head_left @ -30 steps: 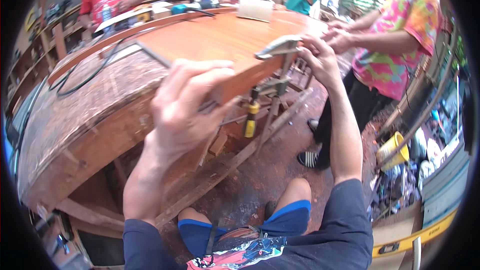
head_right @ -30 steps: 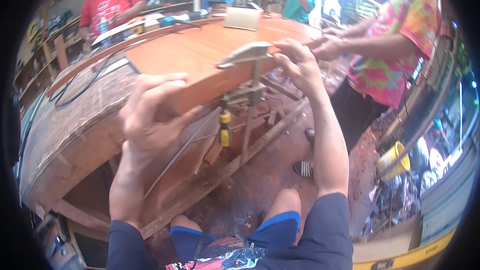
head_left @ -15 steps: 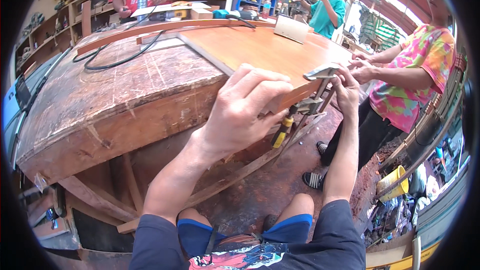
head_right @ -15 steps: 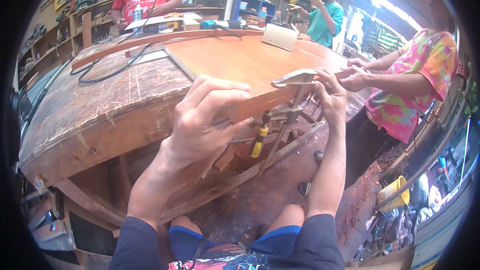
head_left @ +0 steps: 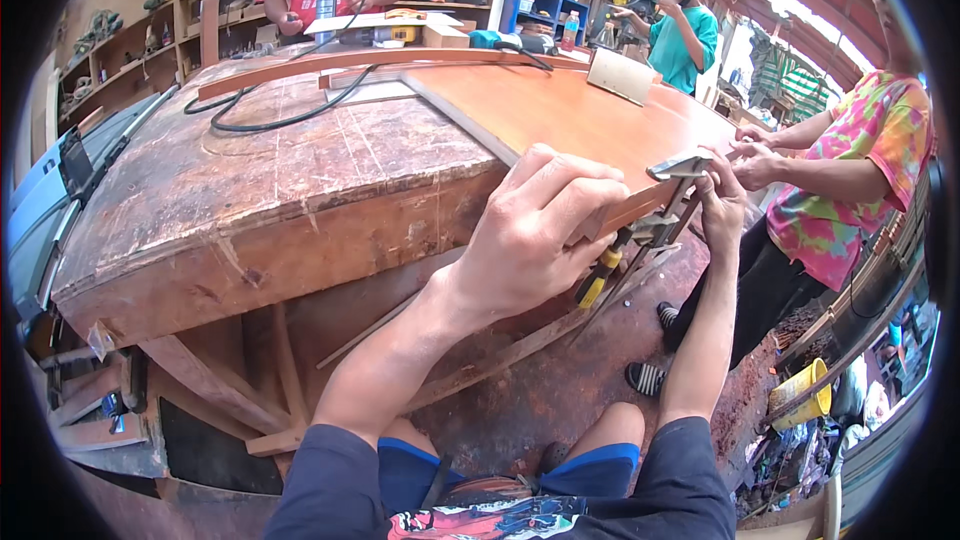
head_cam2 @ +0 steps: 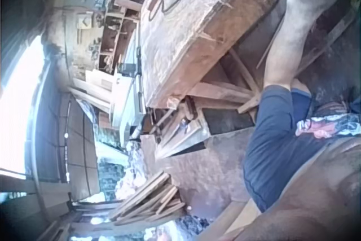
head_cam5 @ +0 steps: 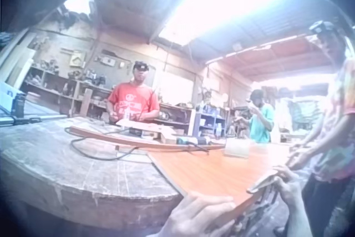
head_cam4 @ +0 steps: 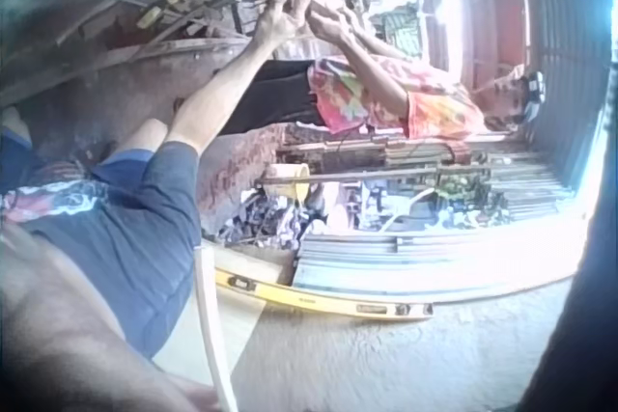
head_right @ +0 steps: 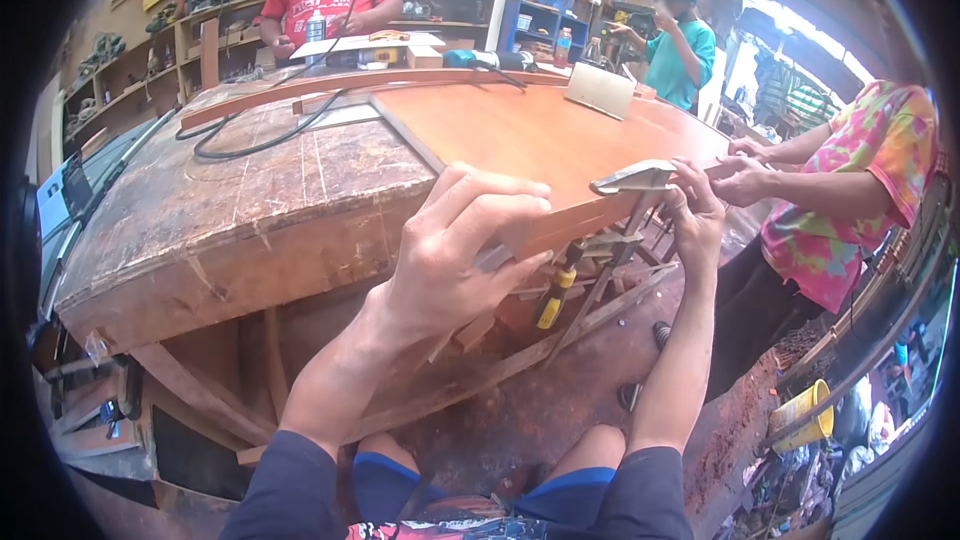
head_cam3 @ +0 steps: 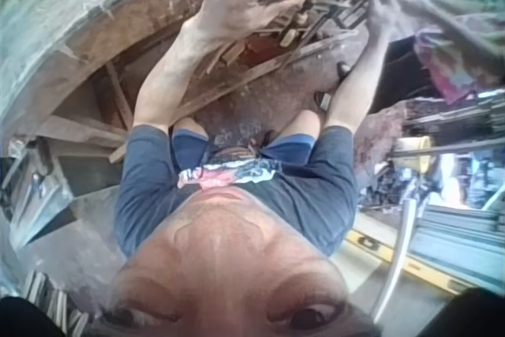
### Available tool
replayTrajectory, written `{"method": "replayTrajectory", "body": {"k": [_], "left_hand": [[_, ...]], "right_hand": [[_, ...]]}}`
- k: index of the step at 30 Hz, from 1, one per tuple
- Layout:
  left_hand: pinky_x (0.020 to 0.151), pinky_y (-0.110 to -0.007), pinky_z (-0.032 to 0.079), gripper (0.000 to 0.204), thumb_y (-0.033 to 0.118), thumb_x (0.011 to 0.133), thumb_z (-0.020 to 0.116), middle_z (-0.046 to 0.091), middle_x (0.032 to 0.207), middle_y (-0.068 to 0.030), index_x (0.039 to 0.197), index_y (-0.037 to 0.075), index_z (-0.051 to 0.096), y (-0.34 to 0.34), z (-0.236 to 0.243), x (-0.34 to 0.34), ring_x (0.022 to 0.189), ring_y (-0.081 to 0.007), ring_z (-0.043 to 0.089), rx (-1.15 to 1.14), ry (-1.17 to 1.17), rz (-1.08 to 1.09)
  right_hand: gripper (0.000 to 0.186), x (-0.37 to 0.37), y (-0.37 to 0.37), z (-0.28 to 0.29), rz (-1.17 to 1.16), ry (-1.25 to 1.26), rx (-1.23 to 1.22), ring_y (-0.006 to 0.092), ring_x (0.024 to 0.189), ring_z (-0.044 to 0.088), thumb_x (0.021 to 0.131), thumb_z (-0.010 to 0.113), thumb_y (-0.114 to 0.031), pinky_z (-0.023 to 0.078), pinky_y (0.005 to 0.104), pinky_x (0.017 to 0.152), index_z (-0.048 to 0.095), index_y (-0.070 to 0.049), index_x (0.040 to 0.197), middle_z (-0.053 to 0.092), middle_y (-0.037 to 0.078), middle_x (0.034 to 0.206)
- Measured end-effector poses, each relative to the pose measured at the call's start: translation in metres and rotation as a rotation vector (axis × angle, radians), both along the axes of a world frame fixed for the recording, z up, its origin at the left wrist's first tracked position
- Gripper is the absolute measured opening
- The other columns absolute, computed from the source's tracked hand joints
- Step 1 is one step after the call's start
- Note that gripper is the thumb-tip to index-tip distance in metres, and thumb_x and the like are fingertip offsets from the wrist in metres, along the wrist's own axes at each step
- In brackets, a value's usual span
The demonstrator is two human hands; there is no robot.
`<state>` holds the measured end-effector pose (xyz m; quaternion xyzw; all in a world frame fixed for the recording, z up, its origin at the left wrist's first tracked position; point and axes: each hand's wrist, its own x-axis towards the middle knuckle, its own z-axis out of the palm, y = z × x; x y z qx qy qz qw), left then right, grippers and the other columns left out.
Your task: The person clamps a wooden strip onto the edge of a wooden board, drills into it using a power drill, and drives a screw using an impact driver.
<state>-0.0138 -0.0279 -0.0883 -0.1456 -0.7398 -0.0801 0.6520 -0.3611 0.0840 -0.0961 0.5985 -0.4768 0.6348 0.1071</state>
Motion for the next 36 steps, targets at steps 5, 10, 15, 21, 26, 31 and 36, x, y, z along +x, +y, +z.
{"method": "replayTrajectory", "body": {"k": [5, 10, 15, 21, 26, 31, 36], "left_hand": [[0.081, -0.040, 0.051, 0.040, -0.001, 0.067, 0.079, 0.065, 0.104, -0.0089, 0.103, 0.006, 0.063, 0.001, -0.001, -0.001, 0.091, -0.0300, 0.059, 0.004, 0.015, 0.007], [0.078, -0.037, 0.053, 0.039, 0.002, 0.069, 0.084, 0.069, 0.106, -0.0082, 0.104, 0.008, 0.067, 0.000, 0.000, 0.000, 0.092, -0.0276, 0.063, 0.007, 0.008, 0.042], [0.079, -0.037, 0.053, 0.039, 0.003, 0.069, 0.084, 0.070, 0.106, -0.0083, 0.103, 0.008, 0.067, 0.000, -0.001, -0.001, 0.093, -0.0273, 0.064, 0.009, 0.032, 0.026], [0.079, -0.037, 0.053, 0.039, 0.003, 0.069, 0.085, 0.070, 0.107, -0.0082, 0.103, 0.008, 0.067, -0.001, -0.003, -0.001, 0.092, -0.0265, 0.064, 0.010, 0.024, 0.033], [0.079, -0.036, 0.053, 0.040, 0.003, 0.069, 0.085, 0.070, 0.107, -0.0080, 0.104, 0.008, 0.067, 0.000, -0.002, -0.003, 0.092, -0.0259, 0.063, 0.008, 0.034, 0.024], [0.079, -0.036, 0.053, 0.042, 0.003, 0.068, 0.085, 0.069, 0.108, -0.0078, 0.105, 0.009, 0.066, -0.001, -0.001, -0.002, 0.093, -0.0258, 0.063, 0.000, 0.033, 0.026], [0.079, -0.036, 0.053, 0.043, 0.002, 0.067, 0.085, 0.069, 0.108, -0.0079, 0.105, 0.009, 0.066, 0.000, -0.002, -0.002, 0.093, -0.0258, 0.063, 0.007, 0.032, 0.024]], "right_hand": [[0.043, 0.002, 0.000, 0.000, 0.043, -0.068, 0.039, 0.0147, 0.112, 0.060, 0.093, 0.073, -0.024, 0.049, 0.0298, 0.096, 0.063, 0.000, 0.128, 0.058, 0.006, 0.135], [0.045, 0.000, -0.001, 0.000, 0.038, -0.050, 0.015, 0.0165, 0.112, 0.061, 0.092, 0.073, -0.024, 0.050, 0.0290, 0.094, 0.062, -0.001, 0.129, 0.056, 0.007, 0.136], [0.044, -0.003, -0.001, -0.002, 0.045, -0.062, 0.013, 0.0158, 0.110, 0.061, 0.092, 0.073, -0.022, 0.051, 0.0284, 0.091, 0.063, -0.001, 0.129, 0.056, 0.006, 0.137], [0.042, -0.005, -0.006, -0.004, 0.022, -0.041, 0.011, 0.0139, 0.108, 0.062, 0.094, 0.072, -0.024, 0.052, 0.0261, 0.086, 0.063, -0.001, 0.128, 0.057, 0.006, 0.136], [0.042, 0.003, 0.000, 0.000, 0.021, -0.027, 0.012, 0.0119, 0.103, 0.062, 0.094, 0.072, -0.024, 0.051, 0.0239, 0.080, 0.063, -0.001, 0.128, 0.058, 0.005, 0.136], [0.042, 0.002, -0.002, -0.001, -0.001, -0.012, -0.012, 0.0106, 0.101, 0.062, 0.094, 0.072, -0.023, 0.050, 0.0230, 0.077, 0.063, -0.001, 0.129, 0.057, 0.005, 0.136], [0.042, 0.001, -0.001, -0.002, 0.002, -0.025, 0.008, 0.0105, 0.101, 0.061, 0.094, 0.072, -0.023, 0.050, 0.0226, 0.076, 0.062, -0.001, 0.130, 0.057, 0.004, 0.136]]}}
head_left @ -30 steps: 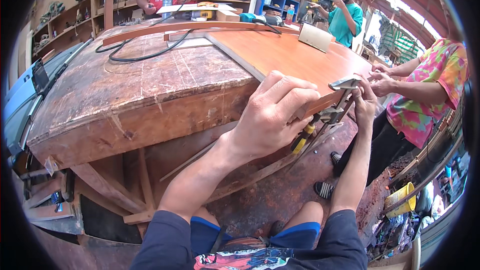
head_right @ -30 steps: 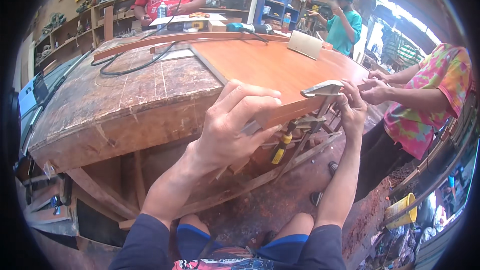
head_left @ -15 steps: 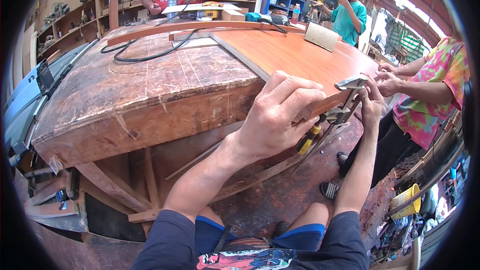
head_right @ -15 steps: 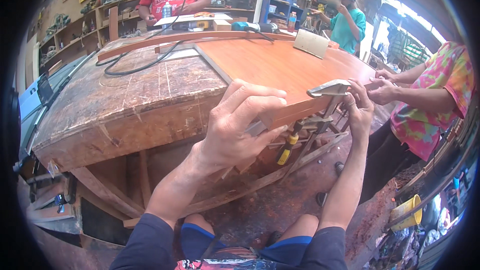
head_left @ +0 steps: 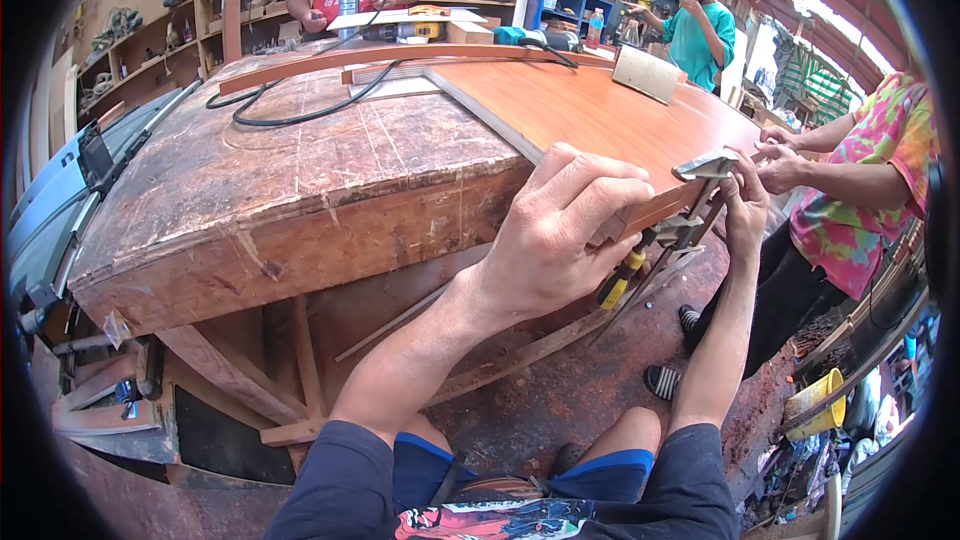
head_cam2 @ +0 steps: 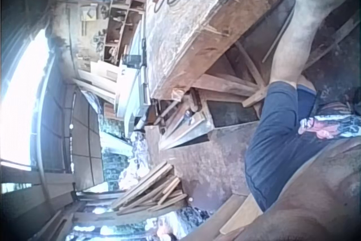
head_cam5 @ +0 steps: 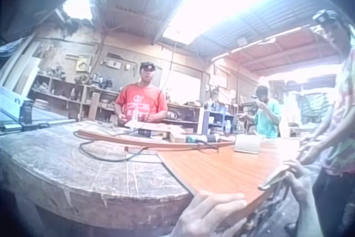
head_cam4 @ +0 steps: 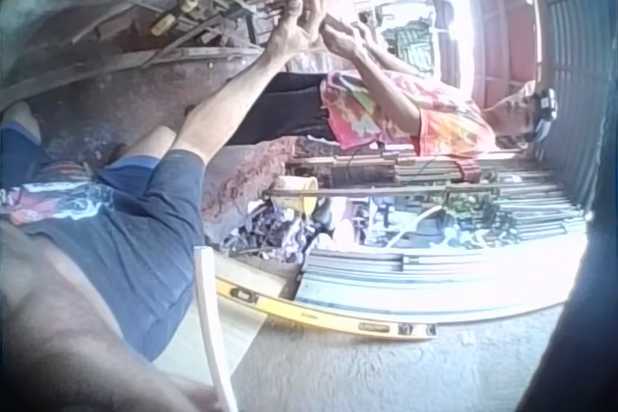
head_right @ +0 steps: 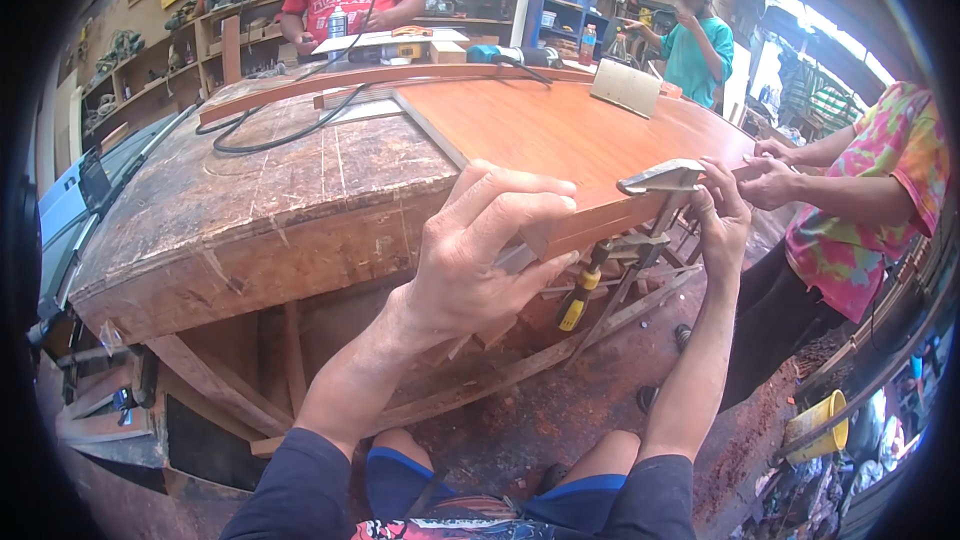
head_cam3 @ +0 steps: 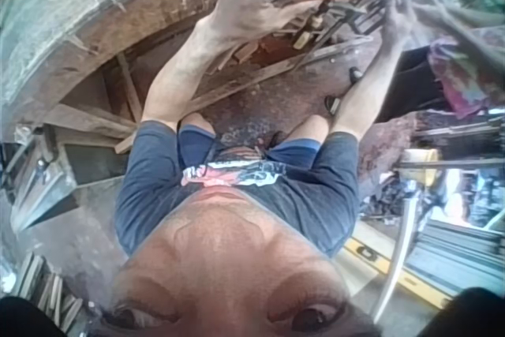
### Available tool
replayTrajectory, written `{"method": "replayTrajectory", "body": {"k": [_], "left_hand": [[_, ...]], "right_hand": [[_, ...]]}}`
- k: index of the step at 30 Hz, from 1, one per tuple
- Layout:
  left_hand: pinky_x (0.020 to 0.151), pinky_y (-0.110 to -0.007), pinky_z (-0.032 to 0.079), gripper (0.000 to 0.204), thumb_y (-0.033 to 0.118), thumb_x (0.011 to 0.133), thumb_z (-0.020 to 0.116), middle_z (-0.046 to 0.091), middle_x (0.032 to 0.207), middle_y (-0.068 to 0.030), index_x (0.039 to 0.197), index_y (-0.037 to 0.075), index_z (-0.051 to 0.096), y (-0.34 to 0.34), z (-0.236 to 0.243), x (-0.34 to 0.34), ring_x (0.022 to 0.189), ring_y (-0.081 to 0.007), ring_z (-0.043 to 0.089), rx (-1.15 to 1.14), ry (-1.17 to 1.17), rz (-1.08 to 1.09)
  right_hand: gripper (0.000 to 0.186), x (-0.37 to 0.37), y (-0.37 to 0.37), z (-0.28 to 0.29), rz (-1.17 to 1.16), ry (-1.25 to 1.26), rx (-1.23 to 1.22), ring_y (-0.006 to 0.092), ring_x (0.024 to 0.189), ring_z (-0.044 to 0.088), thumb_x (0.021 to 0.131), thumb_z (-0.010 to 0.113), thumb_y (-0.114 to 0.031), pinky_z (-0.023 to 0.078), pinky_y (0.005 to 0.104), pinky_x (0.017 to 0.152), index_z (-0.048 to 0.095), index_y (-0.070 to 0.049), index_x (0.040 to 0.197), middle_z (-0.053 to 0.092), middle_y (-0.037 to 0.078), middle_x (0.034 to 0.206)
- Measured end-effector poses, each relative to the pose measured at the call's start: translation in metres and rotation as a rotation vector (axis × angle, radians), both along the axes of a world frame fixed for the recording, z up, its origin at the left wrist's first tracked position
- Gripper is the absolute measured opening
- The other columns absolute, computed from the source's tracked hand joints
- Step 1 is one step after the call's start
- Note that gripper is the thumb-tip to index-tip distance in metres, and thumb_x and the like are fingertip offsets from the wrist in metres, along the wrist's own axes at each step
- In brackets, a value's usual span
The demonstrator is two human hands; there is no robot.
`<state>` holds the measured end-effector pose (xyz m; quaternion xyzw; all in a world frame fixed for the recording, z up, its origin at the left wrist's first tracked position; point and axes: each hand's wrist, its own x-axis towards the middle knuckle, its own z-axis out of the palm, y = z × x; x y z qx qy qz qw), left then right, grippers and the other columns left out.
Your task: The person clamps a wooden strip onto the edge of a wooden board, drills into it using a power drill, and drives a screw using an impact driver.
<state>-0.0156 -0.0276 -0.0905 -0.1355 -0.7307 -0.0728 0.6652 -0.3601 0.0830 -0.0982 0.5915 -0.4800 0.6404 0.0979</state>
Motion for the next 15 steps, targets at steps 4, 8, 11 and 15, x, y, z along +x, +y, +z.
{"method": "replayTrajectory", "body": {"k": [4, 8, 11, 15], "left_hand": [[0.079, -0.036, 0.053, 0.043, 0.001, 0.067, 0.085, 0.069, 0.108, -0.0081, 0.104, 0.009, 0.066, 0.001, 0.000, 0.002, 0.093, -0.0258, 0.063, 0.012, -0.016, 0.005], [0.085, -0.040, 0.052, 0.042, 0.008, 0.069, 0.082, 0.068, 0.107, -0.0111, 0.107, 0.005, 0.066, 0.004, 0.006, 0.007, 0.096, -0.0298, 0.062, 0.002, -0.069, -0.029], [0.087, -0.042, 0.051, 0.044, 0.018, 0.071, 0.078, 0.066, 0.107, -0.0159, 0.110, 0.001, 0.065, 0.004, 0.012, 0.021, 0.097, -0.0341, 0.061, 0.015, -0.156, -0.044], [0.080, -0.038, 0.052, 0.041, 0.012, 0.073, 0.071, 0.065, 0.098, -0.0133, 0.112, 0.002, 0.064, 0.013, 0.016, 0.017, 0.087, -0.0280, 0.061, 0.162, -0.210, -0.145]], "right_hand": [[0.042, 0.006, 0.000, 0.002, 0.015, 0.001, -0.015, 0.0119, 0.103, 0.061, 0.094, 0.072, -0.023, 0.051, 0.0231, 0.077, 0.062, -0.001, 0.129, 0.057, 0.005, 0.136], [0.039, -0.001, 0.002, 0.001, 0.015, 0.007, -0.048, 0.0154, 0.110, 0.061, 0.095, 0.071, -0.018, 0.051, 0.0264, 0.086, 0.063, -0.001, 0.128, 0.057, 0.007, 0.136], [0.034, 0.002, -0.007, 0.001, 0.071, -0.061, -0.016, 0.0140, 0.109, 0.060, 0.096, 0.069, -0.016, 0.051, 0.0258, 0.087, 0.064, -0.002, 0.127, 0.056, 0.004, 0.135], [0.031, -0.003, 0.005, 0.004, 0.042, -0.035, -0.037, 0.0135, 0.111, 0.059, 0.094, 0.069, -0.009, 0.049, 0.0269, 0.093, 0.065, -0.003, 0.124, 0.057, 0.005, 0.134]]}}
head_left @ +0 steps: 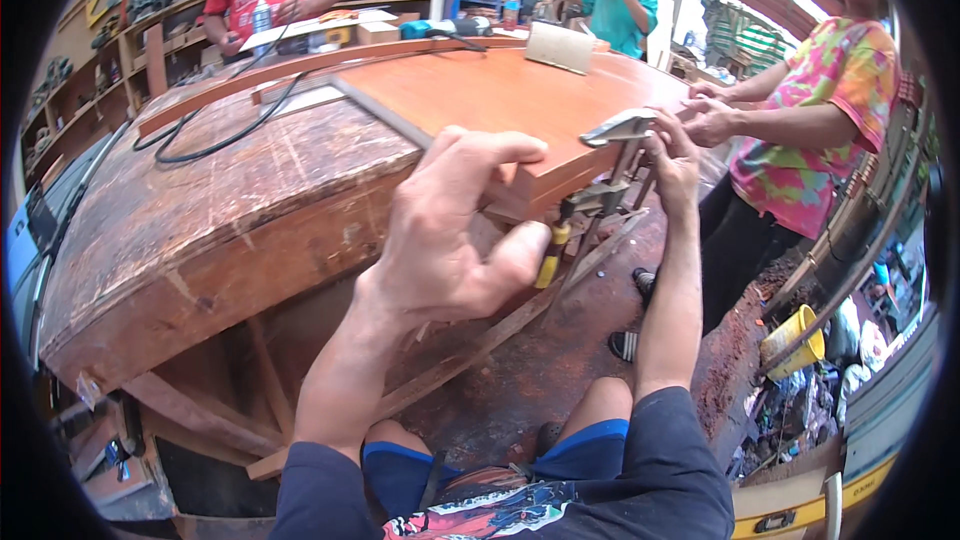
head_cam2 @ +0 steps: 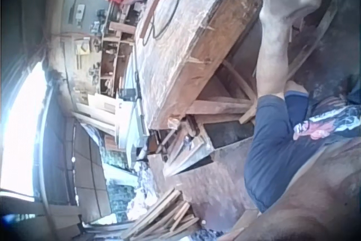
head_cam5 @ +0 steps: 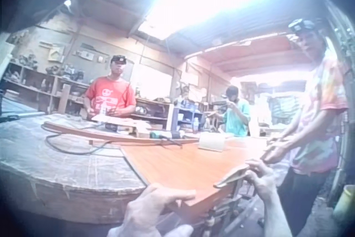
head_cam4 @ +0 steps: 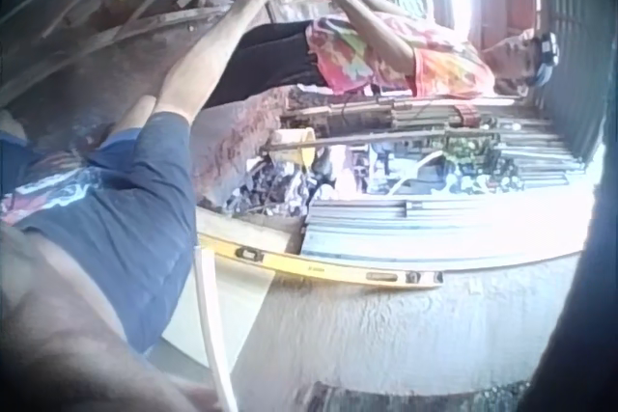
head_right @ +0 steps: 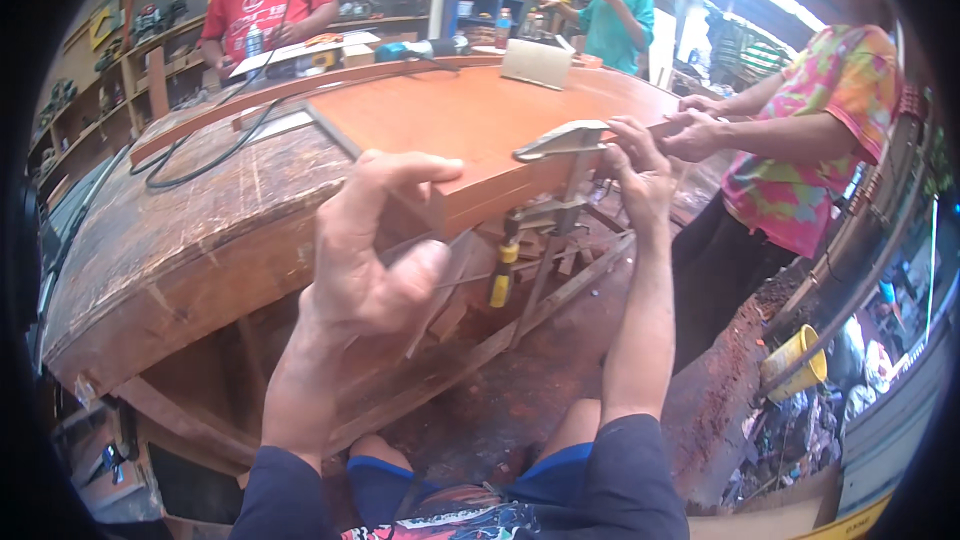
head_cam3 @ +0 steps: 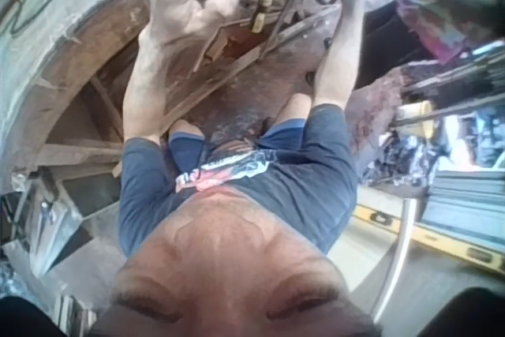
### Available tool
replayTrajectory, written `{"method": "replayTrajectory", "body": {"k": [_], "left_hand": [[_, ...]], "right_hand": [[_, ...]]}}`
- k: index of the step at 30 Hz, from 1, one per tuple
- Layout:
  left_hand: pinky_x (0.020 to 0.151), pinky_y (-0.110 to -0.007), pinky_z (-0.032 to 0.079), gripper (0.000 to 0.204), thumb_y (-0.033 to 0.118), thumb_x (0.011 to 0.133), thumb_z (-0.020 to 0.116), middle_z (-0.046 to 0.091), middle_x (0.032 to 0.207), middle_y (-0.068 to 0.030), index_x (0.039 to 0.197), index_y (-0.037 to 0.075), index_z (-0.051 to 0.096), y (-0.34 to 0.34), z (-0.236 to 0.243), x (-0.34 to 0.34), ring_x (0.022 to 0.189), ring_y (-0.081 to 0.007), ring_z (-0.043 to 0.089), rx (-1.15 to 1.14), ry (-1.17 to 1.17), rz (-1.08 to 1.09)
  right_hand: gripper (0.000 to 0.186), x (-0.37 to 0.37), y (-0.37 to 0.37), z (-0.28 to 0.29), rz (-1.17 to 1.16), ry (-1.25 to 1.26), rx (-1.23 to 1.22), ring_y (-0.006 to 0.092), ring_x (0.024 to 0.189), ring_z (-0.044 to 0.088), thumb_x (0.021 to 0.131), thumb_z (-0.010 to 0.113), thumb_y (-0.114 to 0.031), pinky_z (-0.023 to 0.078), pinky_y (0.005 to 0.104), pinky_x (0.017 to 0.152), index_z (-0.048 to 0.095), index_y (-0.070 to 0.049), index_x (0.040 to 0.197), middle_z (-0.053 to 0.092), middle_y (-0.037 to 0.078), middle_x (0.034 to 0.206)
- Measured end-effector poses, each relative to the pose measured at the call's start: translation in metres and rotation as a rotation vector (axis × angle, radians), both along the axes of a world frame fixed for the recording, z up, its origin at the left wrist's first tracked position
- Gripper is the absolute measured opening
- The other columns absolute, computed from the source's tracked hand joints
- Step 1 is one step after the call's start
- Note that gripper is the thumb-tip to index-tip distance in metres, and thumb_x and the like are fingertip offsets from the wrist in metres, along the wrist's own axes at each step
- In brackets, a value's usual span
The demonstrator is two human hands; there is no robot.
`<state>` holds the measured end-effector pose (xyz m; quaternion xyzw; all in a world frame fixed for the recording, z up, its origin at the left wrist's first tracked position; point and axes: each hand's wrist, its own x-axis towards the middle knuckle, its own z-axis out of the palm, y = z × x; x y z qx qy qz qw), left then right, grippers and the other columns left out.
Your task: The person clamps a wooden strip onto the edge of a wooden board, drills into it using a power drill, and drives a screw using an impact driver.
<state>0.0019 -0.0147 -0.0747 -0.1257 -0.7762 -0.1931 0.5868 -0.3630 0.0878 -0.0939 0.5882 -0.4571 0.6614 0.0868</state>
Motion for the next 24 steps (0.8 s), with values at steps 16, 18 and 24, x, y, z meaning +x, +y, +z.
{"method": "replayTrajectory", "body": {"k": [16, 18, 24], "left_hand": [[0.067, -0.030, 0.049, 0.032, 0.008, 0.078, 0.073, 0.063, 0.093, -0.0110, 0.108, 0.002, 0.064, 0.014, -0.004, -0.016, 0.076, -0.0193, 0.058, 0.126, 0.162, 0.037], [0.069, -0.032, 0.050, 0.033, 0.008, 0.076, 0.074, 0.062, 0.097, -0.0123, 0.107, 0.003, 0.064, 0.014, -0.007, -0.013, 0.080, -0.0220, 0.059, 0.078, 0.143, 0.060], [0.078, -0.041, 0.052, 0.038, 0.010, 0.070, 0.078, 0.062, 0.105, -0.0147, 0.105, 0.006, 0.064, 0.012, -0.007, -0.007, 0.092, -0.0308, 0.060, -0.144, 0.088, 0.222]], "right_hand": [[0.034, 0.011, -0.008, -0.002, 0.000, -0.037, -0.012, 0.0137, 0.109, 0.059, 0.090, 0.076, -0.020, 0.051, 0.0286, 0.089, 0.069, -0.004, 0.119, 0.059, 0.003, 0.131], [0.034, 0.013, -0.009, -0.003, -0.030, -0.029, -0.003, 0.0132, 0.107, 0.059, 0.090, 0.076, -0.021, 0.051, 0.0280, 0.086, 0.068, -0.004, 0.119, 0.058, 0.004, 0.132], [0.034, 0.013, -0.008, -0.002, -0.047, -0.030, 0.000, 0.0124, 0.106, 0.060, 0.090, 0.075, -0.021, 0.051, 0.0277, 0.086, 0.068, -0.004, 0.119, 0.058, 0.005, 0.132]]}}
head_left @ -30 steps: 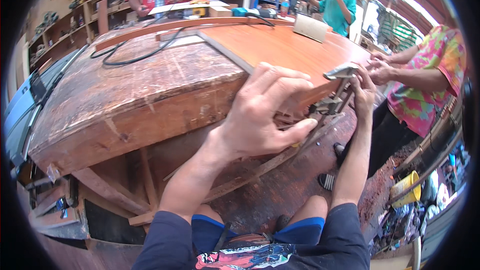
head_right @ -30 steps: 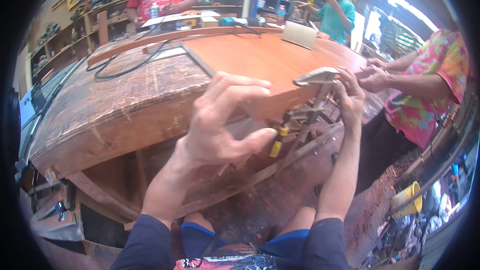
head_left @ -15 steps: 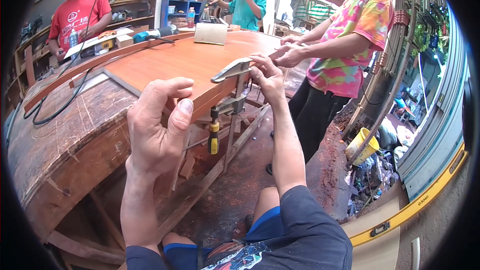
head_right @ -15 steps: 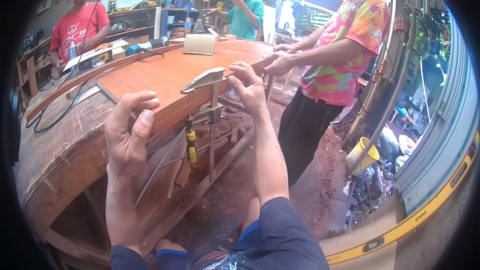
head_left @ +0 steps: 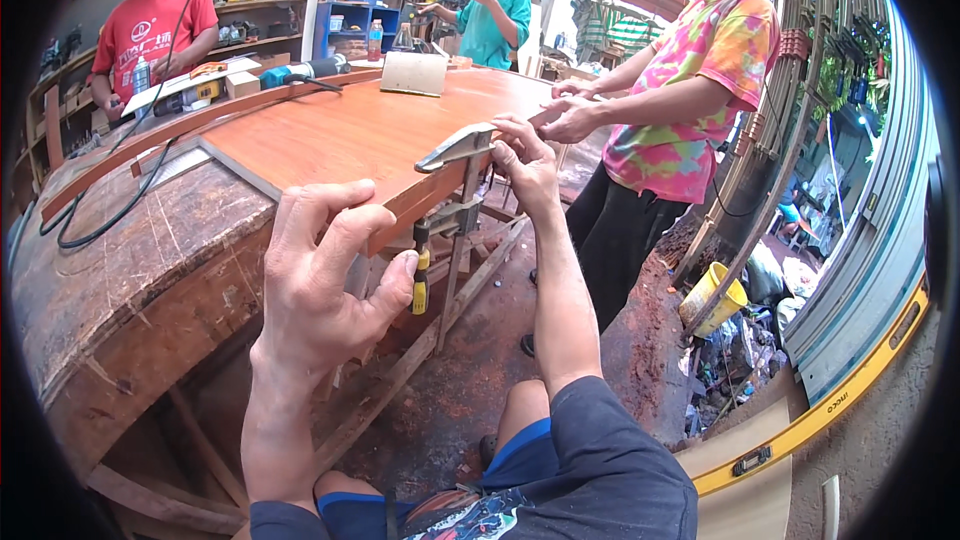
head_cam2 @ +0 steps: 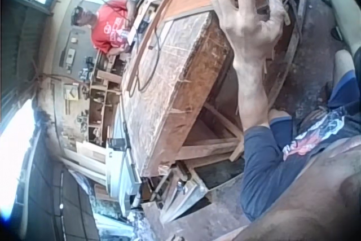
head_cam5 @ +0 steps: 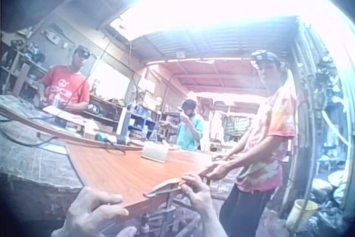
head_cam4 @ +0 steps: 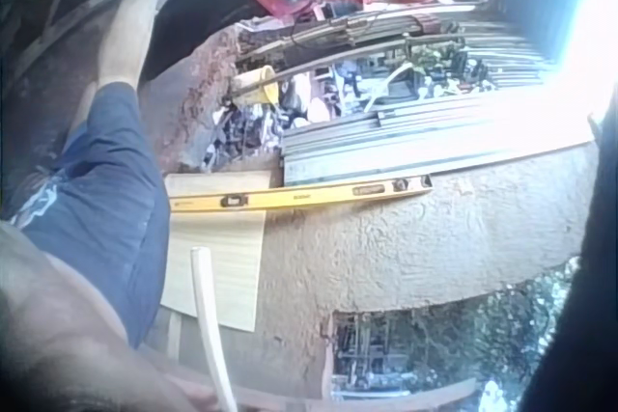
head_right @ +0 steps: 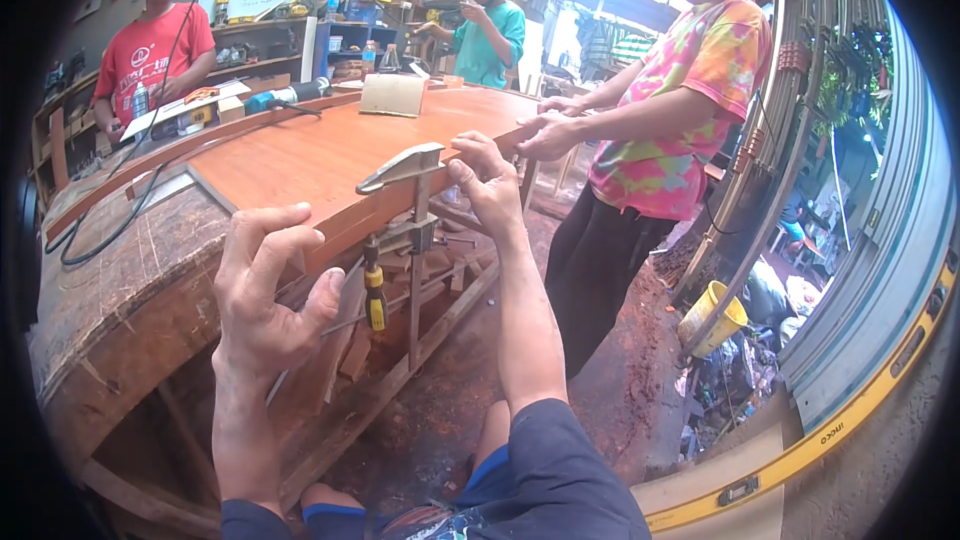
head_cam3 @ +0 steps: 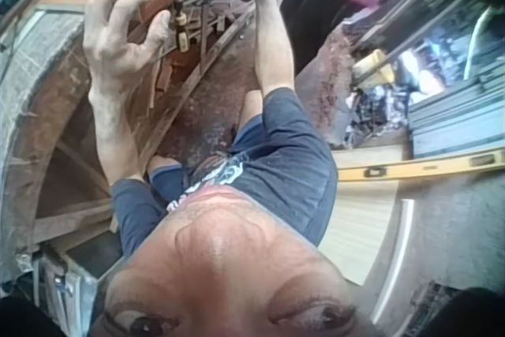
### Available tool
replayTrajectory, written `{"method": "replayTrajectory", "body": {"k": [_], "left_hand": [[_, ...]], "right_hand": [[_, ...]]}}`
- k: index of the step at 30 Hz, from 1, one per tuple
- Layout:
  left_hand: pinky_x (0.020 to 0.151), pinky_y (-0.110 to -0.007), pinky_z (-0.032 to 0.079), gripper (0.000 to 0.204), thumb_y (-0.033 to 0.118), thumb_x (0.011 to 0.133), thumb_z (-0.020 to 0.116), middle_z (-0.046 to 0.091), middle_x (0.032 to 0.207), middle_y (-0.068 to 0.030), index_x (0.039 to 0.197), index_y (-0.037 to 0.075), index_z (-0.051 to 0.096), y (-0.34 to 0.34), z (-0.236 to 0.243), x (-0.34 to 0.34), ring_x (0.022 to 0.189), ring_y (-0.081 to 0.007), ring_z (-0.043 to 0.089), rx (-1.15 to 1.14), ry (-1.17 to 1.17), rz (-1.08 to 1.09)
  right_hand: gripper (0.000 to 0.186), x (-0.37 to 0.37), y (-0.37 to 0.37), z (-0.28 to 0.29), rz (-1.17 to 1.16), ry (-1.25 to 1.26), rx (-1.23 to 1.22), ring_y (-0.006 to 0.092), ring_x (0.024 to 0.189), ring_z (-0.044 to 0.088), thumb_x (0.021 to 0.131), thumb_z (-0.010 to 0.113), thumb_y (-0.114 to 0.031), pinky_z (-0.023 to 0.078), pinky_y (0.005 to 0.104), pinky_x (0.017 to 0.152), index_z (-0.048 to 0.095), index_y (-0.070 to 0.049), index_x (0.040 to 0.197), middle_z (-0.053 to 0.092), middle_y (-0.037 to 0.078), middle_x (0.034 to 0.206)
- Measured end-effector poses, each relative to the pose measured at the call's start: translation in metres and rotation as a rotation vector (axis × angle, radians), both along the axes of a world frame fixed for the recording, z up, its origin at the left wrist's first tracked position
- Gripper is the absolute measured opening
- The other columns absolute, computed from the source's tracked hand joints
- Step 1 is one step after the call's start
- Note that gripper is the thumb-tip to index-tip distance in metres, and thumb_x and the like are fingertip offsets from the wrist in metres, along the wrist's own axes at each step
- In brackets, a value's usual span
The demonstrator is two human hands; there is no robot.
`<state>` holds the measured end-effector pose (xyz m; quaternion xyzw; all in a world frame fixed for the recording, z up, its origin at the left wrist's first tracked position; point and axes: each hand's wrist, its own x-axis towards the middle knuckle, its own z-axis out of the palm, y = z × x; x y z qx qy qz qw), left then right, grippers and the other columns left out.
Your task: The person clamps a wooden strip onto the edge of a wooden board, drills into it using a power drill, and drives a screw using an impact driver.
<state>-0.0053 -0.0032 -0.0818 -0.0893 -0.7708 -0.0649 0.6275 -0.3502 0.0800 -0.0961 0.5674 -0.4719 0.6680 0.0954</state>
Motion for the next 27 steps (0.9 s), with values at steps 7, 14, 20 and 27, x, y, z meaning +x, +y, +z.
{"method": "replayTrajectory", "body": {"k": [7, 14, 20, 27], "left_hand": [[0.082, -0.041, 0.051, 0.041, 0.007, 0.068, 0.076, 0.064, 0.107, -0.0143, 0.107, 0.005, 0.066, 0.005, 0.001, 0.004, 0.094, -0.0324, 0.060, 0.063, -0.015, -0.005], [0.089, -0.041, 0.051, 0.048, 0.004, 0.067, 0.073, 0.065, 0.111, -0.0141, 0.115, 0.003, 0.065, -0.013, 0.008, 0.016, 0.100, -0.0322, 0.061, 0.021, -0.120, -0.099], [0.092, -0.041, 0.051, 0.047, 0.002, 0.068, 0.070, 0.063, 0.117, -0.0159, 0.115, 0.002, 0.064, -0.015, 0.011, 0.023, 0.106, -0.0324, 0.062, 0.053, -0.205, -0.127], [0.085, -0.038, 0.054, 0.057, 0.005, 0.070, 0.074, 0.063, 0.113, -0.0166, 0.124, 0.003, 0.059, -0.015, 0.015, 0.010, 0.097, -0.0311, 0.065, 0.041, -0.029, -0.173]], "right_hand": [[0.032, 0.002, -0.001, -0.001, 0.045, -0.025, 0.008, 0.0101, 0.100, 0.061, 0.091, 0.075, -0.018, 0.052, 0.0247, 0.076, 0.068, -0.004, 0.119, 0.058, 0.003, 0.132], [0.029, 0.002, 0.002, 0.000, 0.069, -0.013, 0.007, 0.0114, 0.105, 0.060, 0.094, 0.071, -0.012, 0.051, 0.0245, 0.084, 0.066, -0.003, 0.120, 0.055, 0.004, 0.135], [0.036, 0.004, -0.003, 0.000, 0.073, 0.008, -0.005, 0.0111, 0.087, 0.065, 0.095, 0.069, -0.015, 0.054, 0.0242, 0.068, 0.061, -0.002, 0.128, 0.063, 0.005, 0.123], [0.028, 0.004, -0.002, 0.002, 0.099, -0.031, 0.024, 0.0101, 0.096, 0.062, 0.095, 0.068, -0.011, 0.054, 0.0248, 0.079, 0.065, -0.002, 0.121, 0.055, 0.004, 0.132]]}}
